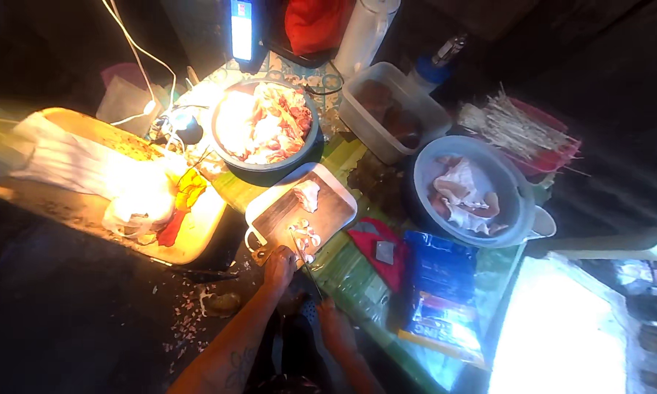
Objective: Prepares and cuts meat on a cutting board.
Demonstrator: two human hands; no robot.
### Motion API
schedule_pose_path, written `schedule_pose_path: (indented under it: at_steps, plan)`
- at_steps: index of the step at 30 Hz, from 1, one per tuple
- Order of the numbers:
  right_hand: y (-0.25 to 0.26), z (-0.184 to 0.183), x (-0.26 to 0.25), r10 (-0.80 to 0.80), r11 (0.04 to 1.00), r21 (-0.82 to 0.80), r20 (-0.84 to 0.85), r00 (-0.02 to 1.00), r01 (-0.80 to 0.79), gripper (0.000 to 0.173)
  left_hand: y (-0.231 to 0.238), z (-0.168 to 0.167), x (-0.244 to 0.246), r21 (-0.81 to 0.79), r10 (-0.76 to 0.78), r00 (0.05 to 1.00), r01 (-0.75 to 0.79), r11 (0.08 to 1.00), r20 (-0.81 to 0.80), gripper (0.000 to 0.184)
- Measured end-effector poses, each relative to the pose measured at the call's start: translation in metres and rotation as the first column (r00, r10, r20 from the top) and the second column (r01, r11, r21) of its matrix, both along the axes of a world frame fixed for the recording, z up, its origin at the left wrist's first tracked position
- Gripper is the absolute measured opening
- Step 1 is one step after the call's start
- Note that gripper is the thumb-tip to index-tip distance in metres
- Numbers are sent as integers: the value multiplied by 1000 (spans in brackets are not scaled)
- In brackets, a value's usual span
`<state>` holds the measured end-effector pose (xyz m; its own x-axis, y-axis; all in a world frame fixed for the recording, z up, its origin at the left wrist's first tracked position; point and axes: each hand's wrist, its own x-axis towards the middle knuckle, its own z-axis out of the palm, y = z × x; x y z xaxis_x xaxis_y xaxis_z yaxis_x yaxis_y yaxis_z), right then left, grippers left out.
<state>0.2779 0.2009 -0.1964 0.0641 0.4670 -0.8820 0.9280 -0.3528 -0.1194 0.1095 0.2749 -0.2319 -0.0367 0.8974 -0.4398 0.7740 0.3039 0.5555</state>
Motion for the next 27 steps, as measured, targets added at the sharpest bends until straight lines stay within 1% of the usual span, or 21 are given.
schedule_pose_path:
  at_steps: [4,6,8,11,14,18,22,25,27]
  plan:
    - [2,2,0,26,1000,0,42,999,-26,47,2,2,3,-14,11,1000,-11,1000,-19,19]
    - [17,-2,-6,2,1000,17,12,1000,-2,48,1,2,5,-3,19,1000,-19,1000,-24,18]
    - [37,-7,-16,-32,997,71,-6,999,32,47,1,3,6,-21,22,999,-22,1000,-23,18]
    - [58,-1,-29,19,994,110,2,1000,-19,45,4,4,4,-43,4,1000,-5,999,-25,20]
    - [49,7,-33,97,988,118,40,995,-101,46,3,4,6,-52,-9,999,7,999,-39,19]
    - [46,2,-40,142,983,116,38,989,-146,46,5,7,7,-71,-14,998,9,997,-59,18]
    - [61,0,-54,188,974,125,36,981,-191,42,2,5,10,-2,-15,999,15,1000,-52,16]
    - [62,-6,-53,150,983,109,15,989,-151,41,0,-1,11,47,-14,999,16,999,-47,15]
    - [42,-6,-37,94,993,74,-10,995,-93,45,-2,-2,9,45,-9,999,11,999,-33,16]
